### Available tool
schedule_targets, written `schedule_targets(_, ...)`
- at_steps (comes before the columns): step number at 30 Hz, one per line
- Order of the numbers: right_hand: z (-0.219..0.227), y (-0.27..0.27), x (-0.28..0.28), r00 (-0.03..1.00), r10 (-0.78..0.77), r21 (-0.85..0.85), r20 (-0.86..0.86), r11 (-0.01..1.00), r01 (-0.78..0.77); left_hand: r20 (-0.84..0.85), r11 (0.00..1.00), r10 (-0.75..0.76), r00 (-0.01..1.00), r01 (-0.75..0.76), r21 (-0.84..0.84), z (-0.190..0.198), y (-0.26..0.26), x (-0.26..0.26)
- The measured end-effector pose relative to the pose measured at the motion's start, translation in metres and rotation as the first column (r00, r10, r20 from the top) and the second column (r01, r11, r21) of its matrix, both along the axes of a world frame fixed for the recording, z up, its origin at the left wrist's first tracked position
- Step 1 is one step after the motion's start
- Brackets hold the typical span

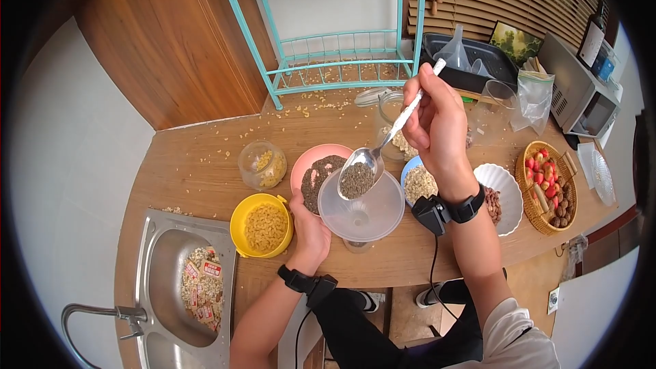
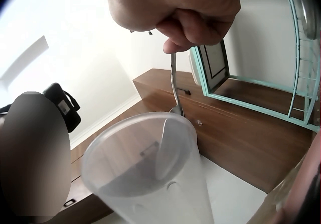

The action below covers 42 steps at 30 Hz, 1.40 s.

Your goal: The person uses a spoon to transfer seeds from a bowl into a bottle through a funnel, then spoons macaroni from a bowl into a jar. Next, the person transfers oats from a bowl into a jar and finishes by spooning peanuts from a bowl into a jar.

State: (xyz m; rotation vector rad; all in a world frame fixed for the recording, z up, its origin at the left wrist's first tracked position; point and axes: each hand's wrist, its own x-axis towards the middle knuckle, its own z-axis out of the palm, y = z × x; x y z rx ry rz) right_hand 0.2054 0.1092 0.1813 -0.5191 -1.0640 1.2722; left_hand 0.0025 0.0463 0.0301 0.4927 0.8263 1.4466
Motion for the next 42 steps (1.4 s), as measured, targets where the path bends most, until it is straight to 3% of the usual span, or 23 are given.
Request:
schedule_targets(10, 0.007, -0.014, -0.002, 0.984, -0.155, 0.168, 0.089, 0.976, 0.138, -0.115, 0.995, -0.001, 0.993, 0.012, 0.095, 0.003, 0.002, 0.002)
schedule_targets(17, 0.004, -0.018, 0.001, 0.966, -0.254, 0.269, 0.053, 0.935, 0.232, -0.024, 0.997, -0.006, 1.000, 0.008, 0.076, 0.005, 0.001, 0.002)
schedule_targets(19, 0.000, -0.014, 0.002, 0.969, -0.245, 0.331, -0.026, 0.913, 0.239, -0.202, 0.966, -0.003, 0.979, 0.055, 0.251, 0.013, -0.001, 0.003)
schedule_targets(20, 0.000, -0.014, 0.001, 0.969, -0.239, 0.334, -0.058, 0.910, 0.244, -0.200, 0.967, 0.000, 0.980, 0.051, 0.251, 0.010, 0.000, 0.002)
schedule_targets(22, -0.001, -0.014, 0.001, 0.968, -0.239, 0.344, -0.074, 0.905, 0.249, -0.040, 0.997, -0.002, 0.999, 0.005, 0.078, 0.001, 0.003, 0.000)
schedule_targets(26, -0.003, -0.011, 0.003, 0.978, -0.167, 0.395, -0.125, 0.896, 0.203, -0.123, 0.986, -0.003, 0.992, 0.024, 0.163, -0.002, 0.003, -0.002)
schedule_targets(29, -0.003, -0.011, 0.001, 0.975, -0.199, 0.429, -0.095, 0.876, 0.220, -0.014, 0.994, -0.016, 1.000, 0.018, 0.109, -0.002, 0.005, 0.000)
schedule_targets(33, -0.001, -0.014, -0.003, 0.974, -0.193, 0.347, -0.116, 0.911, 0.221, -0.035, 0.995, -0.008, 0.999, 0.011, 0.094, 0.004, 0.004, 0.001)
schedule_targets(35, -0.003, -0.006, -0.001, 0.955, -0.212, 0.266, -0.210, 0.927, 0.264, -0.058, 0.993, -0.020, 0.998, 0.026, 0.114, 0.001, 0.005, 0.000)
schedule_targets(37, -0.006, 0.002, -0.005, 0.946, -0.264, 0.235, -0.189, 0.923, 0.305, -0.048, 0.999, -0.027, 0.999, 0.029, 0.044, -0.005, 0.006, -0.001)
schedule_targets(39, -0.010, 0.008, -0.010, 0.943, -0.324, 0.083, -0.070, 0.941, 0.329, -0.045, 0.999, -0.032, 0.999, 0.033, 0.022, -0.002, 0.005, -0.001)
schedule_targets(42, -0.020, 0.015, -0.018, 0.938, -0.275, 0.050, 0.213, 0.961, 0.270, -0.042, 0.999, -0.033, 0.999, 0.033, 0.001, -0.004, 0.006, -0.001)
